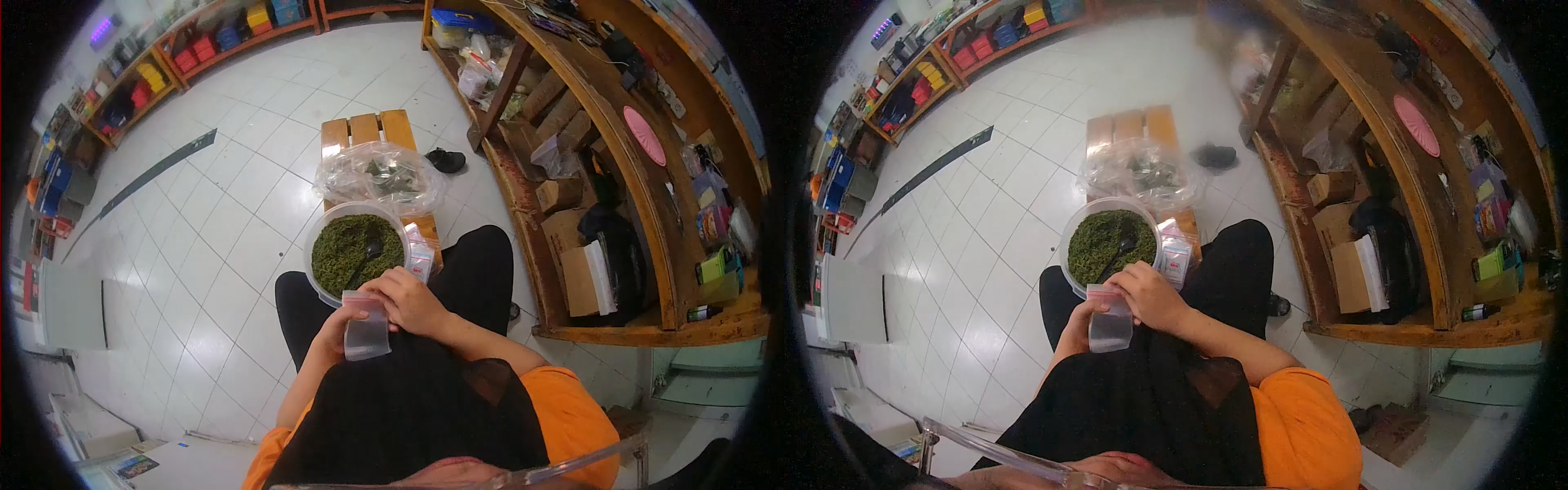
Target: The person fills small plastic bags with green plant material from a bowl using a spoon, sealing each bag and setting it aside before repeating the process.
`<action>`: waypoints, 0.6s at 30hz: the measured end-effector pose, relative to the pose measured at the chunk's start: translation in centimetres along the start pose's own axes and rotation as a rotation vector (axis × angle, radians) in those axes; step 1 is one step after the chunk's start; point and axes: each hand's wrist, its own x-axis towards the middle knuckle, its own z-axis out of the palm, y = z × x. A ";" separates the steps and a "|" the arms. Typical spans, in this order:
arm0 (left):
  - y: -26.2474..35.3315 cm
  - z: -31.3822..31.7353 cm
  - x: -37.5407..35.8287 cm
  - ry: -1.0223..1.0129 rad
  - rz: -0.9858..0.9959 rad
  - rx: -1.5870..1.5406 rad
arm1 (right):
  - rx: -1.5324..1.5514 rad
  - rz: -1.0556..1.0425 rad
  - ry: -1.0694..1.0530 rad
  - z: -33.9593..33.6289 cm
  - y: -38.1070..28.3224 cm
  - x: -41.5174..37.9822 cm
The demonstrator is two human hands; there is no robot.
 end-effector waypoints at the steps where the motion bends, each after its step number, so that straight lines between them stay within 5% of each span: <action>1: 0.6 0.9 -0.5 -0.011 0.036 0.035 | 0.016 -0.011 -0.001 0.0 -0.1 0.2; 5: 0.3 1.8 0.8 -0.102 0.131 0.042 | 0.047 0.038 0.063 -2.2 -0.2 0.1; 7: 0.7 2.3 -0.3 0.027 0.108 0.040 | 0.015 -0.021 0.174 -2.9 -0.5 0.6; 9: 1.6 2.6 -0.3 0.065 0.263 0.154 | 0.145 0.283 0.121 -4.6 -0.8 1.2; 11: 2.2 3.0 -0.6 0.142 0.366 0.152 | 0.271 0.318 0.173 -4.8 1.2 1.5; 12: 2.1 2.2 -0.3 0.285 0.569 0.131 | 0.396 0.367 0.231 -4.8 1.4 1.9; 14: 1.7 0.7 0.3 0.479 0.918 0.246 | 0.334 0.383 0.241 -4.9 1.3 2.4; 15: 1.7 1.3 0.3 0.485 0.921 0.238 | 0.267 0.398 0.261 -5.0 0.8 2.7; 17: 1.7 4.2 0.3 0.658 1.035 1.189 | 0.270 0.372 0.180 -4.2 -0.5 3.0; 18: 1.9 5.5 0.5 0.617 1.032 1.256 | 0.277 0.344 0.111 -3.6 -1.0 2.9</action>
